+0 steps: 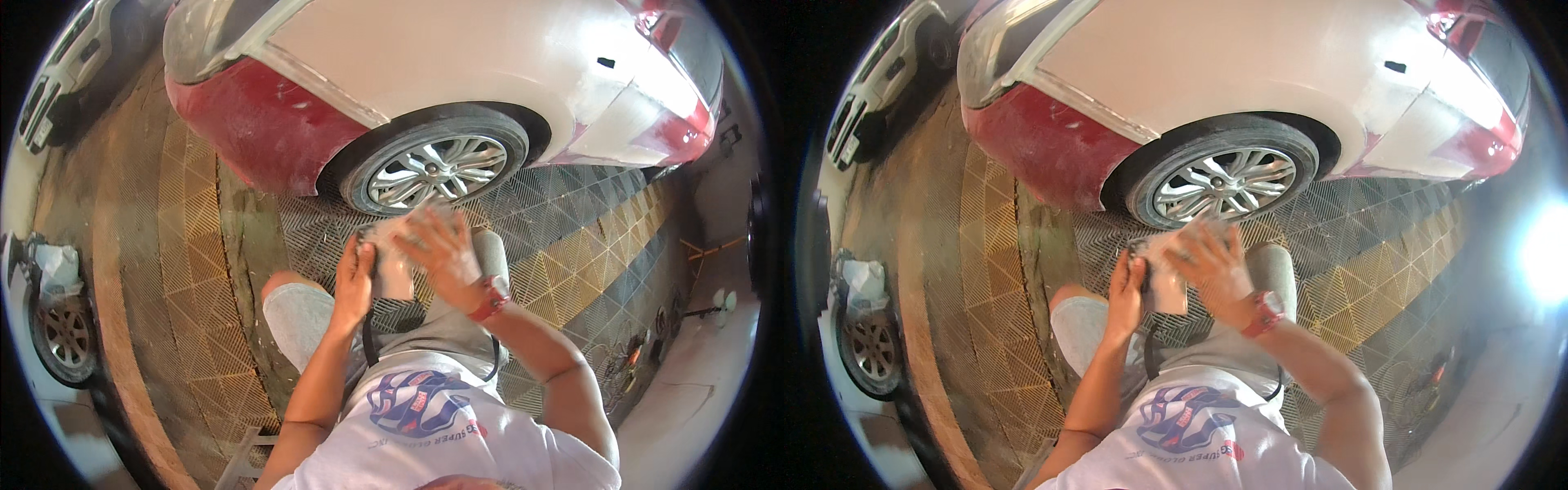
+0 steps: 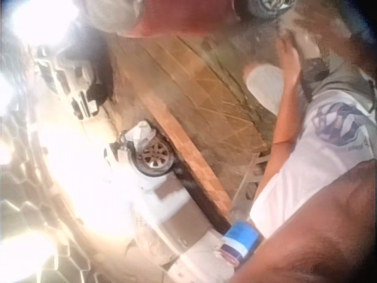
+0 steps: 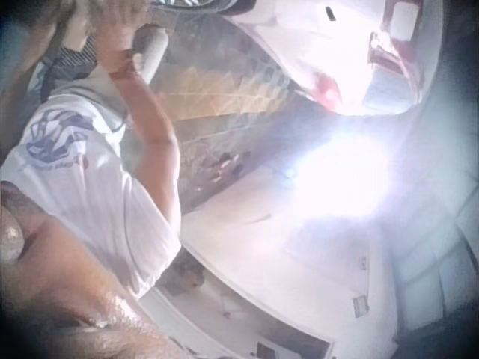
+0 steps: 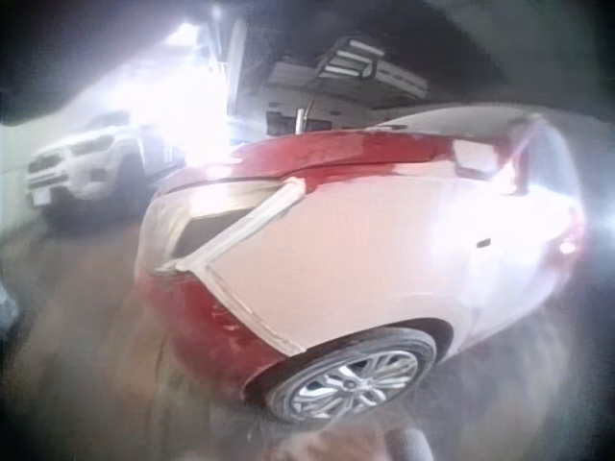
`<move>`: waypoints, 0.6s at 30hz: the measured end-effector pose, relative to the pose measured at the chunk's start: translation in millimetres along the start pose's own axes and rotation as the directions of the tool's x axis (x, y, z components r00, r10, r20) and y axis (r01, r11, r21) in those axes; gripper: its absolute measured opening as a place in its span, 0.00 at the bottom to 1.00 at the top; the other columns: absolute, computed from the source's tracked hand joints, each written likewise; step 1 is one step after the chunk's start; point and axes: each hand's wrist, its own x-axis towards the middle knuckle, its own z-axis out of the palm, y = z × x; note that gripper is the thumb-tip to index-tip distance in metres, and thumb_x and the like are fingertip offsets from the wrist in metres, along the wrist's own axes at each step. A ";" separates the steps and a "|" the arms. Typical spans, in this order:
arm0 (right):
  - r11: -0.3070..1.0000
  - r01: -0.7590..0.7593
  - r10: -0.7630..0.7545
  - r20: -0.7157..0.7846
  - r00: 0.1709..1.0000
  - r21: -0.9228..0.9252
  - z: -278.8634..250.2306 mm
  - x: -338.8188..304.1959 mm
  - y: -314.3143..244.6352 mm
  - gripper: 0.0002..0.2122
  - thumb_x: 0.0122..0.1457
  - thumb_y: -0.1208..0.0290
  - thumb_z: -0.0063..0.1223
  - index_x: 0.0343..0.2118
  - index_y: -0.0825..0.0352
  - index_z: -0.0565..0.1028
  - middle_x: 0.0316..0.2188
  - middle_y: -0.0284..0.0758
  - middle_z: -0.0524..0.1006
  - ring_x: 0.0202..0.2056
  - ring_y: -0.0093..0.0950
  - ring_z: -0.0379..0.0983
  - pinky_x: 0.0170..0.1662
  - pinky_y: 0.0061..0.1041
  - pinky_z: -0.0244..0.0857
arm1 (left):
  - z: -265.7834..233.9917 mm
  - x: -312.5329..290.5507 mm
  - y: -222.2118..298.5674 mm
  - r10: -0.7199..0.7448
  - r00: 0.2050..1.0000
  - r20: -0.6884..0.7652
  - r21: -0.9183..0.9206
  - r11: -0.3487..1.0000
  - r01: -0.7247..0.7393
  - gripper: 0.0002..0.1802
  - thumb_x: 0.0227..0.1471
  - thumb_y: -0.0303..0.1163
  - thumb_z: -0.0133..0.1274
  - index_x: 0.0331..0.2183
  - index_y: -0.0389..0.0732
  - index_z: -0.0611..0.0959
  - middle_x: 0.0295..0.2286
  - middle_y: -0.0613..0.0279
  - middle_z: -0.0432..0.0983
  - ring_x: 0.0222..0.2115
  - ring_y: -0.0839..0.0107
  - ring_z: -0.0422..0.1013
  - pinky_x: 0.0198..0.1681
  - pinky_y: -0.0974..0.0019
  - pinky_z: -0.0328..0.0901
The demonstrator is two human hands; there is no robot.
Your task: The person sands the front fender of a red car using a sanding block. They work around the wheel arch and along the side panel, smoothing the surface in preparation for further bodywork.
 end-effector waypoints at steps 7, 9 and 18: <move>0.966 0.148 -0.187 0.174 0.967 0.214 -0.1 -29.6 -7.5 0.37 0.57 0.77 0.59 0.70 0.36 0.73 0.71 0.30 0.69 0.75 0.42 0.60 0.74 0.76 0.43 | -11.6 30.6 -56.2 -0.114 0.932 -0.345 -0.609 0.782 -0.130 0.29 0.77 0.39 0.48 0.68 0.34 0.64 0.59 0.51 0.75 0.56 0.60 0.76 0.62 0.56 0.71; 0.933 0.194 -0.234 0.102 0.967 0.304 -22.5 -17.8 -5.4 0.37 0.57 0.76 0.59 0.70 0.36 0.72 0.71 0.34 0.68 0.75 0.42 0.60 0.74 0.71 0.48 | -14.0 37.0 -59.5 -0.172 0.932 -0.319 -0.479 0.878 -0.002 0.29 0.75 0.38 0.49 0.67 0.30 0.67 0.60 0.50 0.75 0.57 0.60 0.76 0.61 0.57 0.71; 0.990 0.041 -0.011 0.213 0.977 -0.135 12.1 -24.7 53.4 0.35 0.63 0.78 0.52 0.75 0.47 0.65 0.70 0.48 0.66 0.69 0.53 0.66 0.65 0.53 0.71 | 20.5 41.1 3.3 -0.090 0.995 -0.053 -0.633 0.773 0.036 0.24 0.75 0.39 0.52 0.63 0.36 0.75 0.54 0.56 0.79 0.53 0.65 0.77 0.59 0.59 0.71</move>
